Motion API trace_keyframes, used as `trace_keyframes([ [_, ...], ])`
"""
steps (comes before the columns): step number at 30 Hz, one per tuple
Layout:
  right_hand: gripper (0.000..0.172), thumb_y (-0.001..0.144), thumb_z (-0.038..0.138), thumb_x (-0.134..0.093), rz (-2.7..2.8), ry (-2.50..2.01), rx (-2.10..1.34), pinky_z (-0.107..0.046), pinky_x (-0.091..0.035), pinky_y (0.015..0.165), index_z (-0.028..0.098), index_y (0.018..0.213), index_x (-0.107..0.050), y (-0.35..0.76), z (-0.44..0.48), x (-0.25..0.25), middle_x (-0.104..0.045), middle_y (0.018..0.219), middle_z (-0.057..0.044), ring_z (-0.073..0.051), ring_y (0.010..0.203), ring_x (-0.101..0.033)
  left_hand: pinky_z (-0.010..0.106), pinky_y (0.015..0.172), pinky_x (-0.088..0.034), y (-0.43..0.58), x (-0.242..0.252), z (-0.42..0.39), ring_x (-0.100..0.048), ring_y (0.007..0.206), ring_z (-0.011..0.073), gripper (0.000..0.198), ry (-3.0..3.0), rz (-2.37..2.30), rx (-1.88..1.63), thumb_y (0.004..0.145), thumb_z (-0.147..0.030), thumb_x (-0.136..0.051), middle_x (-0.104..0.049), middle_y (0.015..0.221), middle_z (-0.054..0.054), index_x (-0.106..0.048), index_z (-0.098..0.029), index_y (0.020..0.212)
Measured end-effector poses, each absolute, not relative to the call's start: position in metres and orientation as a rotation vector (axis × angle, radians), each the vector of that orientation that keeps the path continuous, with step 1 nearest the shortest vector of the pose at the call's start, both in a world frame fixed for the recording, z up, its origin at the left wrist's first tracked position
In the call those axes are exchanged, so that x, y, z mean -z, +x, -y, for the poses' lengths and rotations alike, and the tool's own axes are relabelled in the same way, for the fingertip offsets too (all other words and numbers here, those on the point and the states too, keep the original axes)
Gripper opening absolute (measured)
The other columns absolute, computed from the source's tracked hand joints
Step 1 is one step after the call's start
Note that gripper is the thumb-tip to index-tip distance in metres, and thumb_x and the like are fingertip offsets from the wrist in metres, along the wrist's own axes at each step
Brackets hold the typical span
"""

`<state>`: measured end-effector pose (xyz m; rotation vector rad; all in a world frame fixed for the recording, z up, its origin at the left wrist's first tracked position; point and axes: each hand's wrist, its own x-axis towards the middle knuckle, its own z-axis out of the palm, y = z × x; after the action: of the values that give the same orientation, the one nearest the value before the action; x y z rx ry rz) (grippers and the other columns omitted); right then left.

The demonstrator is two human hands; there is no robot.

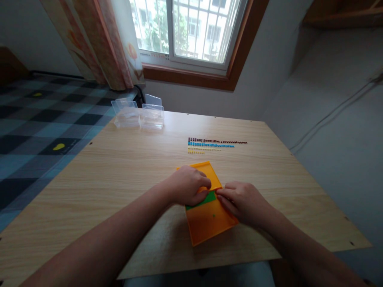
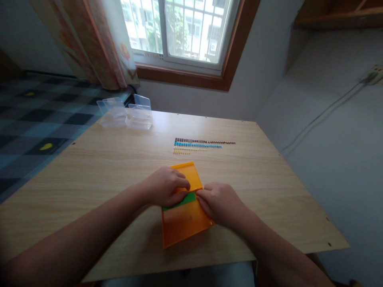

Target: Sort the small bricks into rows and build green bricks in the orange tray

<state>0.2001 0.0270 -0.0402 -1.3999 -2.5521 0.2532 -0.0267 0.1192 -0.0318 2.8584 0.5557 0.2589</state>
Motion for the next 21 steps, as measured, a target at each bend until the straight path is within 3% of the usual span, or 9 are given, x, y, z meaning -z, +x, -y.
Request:
trace_keyframes([
  [21,0.024,0.101,0.024,-0.05,2.535,-1.423,-0.278,-0.027,-0.037,0.063,0.022,0.093,-0.073,0.1991,-0.0262,0.0398,-0.069,0.08,-0.002,-0.014,0.07,-0.06,0.029,0.056,-0.042,-0.0262,0.0364,-0.1206,-0.066,0.066,0.0187,0.018,2.853,-0.526,-0.291,0.082,-0.026,-0.058,-0.074,0.075,0.002,-0.076,-0.024,0.085],
])
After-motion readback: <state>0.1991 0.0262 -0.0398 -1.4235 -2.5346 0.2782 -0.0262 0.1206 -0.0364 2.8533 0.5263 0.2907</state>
